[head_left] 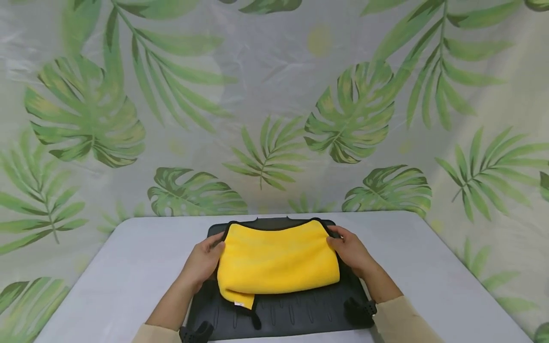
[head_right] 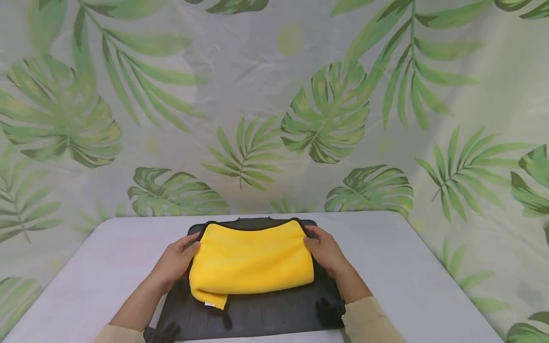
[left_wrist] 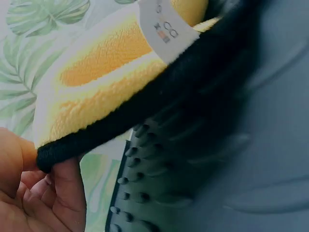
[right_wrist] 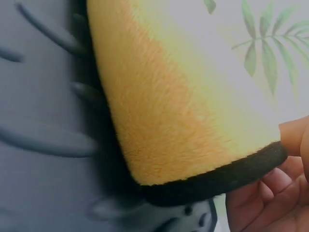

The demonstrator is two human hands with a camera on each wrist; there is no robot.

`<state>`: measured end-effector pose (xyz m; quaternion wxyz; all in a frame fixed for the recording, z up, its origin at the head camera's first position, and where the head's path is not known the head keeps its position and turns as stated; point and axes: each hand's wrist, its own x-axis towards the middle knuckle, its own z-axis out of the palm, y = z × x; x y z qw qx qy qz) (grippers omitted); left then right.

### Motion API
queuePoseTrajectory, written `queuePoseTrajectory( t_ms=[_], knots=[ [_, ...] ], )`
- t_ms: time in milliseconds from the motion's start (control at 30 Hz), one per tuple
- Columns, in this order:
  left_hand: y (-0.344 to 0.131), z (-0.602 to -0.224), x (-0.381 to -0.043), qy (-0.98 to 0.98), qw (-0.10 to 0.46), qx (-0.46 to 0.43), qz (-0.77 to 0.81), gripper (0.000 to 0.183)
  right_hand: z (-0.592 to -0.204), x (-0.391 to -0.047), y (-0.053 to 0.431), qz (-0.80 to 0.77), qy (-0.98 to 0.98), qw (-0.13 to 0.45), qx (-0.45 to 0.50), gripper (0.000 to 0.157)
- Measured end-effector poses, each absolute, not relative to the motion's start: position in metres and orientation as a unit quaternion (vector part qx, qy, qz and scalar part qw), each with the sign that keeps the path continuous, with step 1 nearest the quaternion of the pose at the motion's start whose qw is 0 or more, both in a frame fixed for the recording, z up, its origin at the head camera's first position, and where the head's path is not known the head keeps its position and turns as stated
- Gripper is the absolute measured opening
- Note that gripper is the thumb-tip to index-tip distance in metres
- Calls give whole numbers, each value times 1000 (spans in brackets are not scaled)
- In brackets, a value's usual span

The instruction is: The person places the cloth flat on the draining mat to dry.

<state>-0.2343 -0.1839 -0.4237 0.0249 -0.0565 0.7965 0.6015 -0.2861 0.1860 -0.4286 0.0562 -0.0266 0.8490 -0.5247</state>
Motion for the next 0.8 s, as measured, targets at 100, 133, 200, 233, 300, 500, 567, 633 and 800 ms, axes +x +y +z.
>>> queuePoseTrajectory(
  t_ms=[100,133,200,233,300,500,567,633,800],
  knots=[
    [-183,-420,-246,804,21,-69,590,42,-429,-302,181,-528,847,56,-12,43],
    [-183,-420,-250,809,21,-74,583,43,-429,-308,179,-525,849,56,-8,43],
    [-183,-422,-256,819,28,-82,568,46,-431,-315,175,-500,864,61,-1,43],
    [-183,-423,-257,825,34,-85,558,49,-432,-316,174,-481,875,62,1,44],
    [-185,-427,-255,833,48,-86,544,55,-432,-313,173,-441,895,67,-3,48],
    [-190,-430,-231,848,85,-83,517,54,-426,-283,180,-399,913,71,-41,62],
    [-191,-427,-219,851,101,-79,509,52,-424,-271,184,-402,909,84,-75,64],
    [-191,-424,-208,856,119,-66,500,50,-424,-260,189,-399,903,107,-121,65],
    [-190,-421,-187,868,147,0,474,43,-428,-242,203,-387,886,144,-212,60]
  ],
)
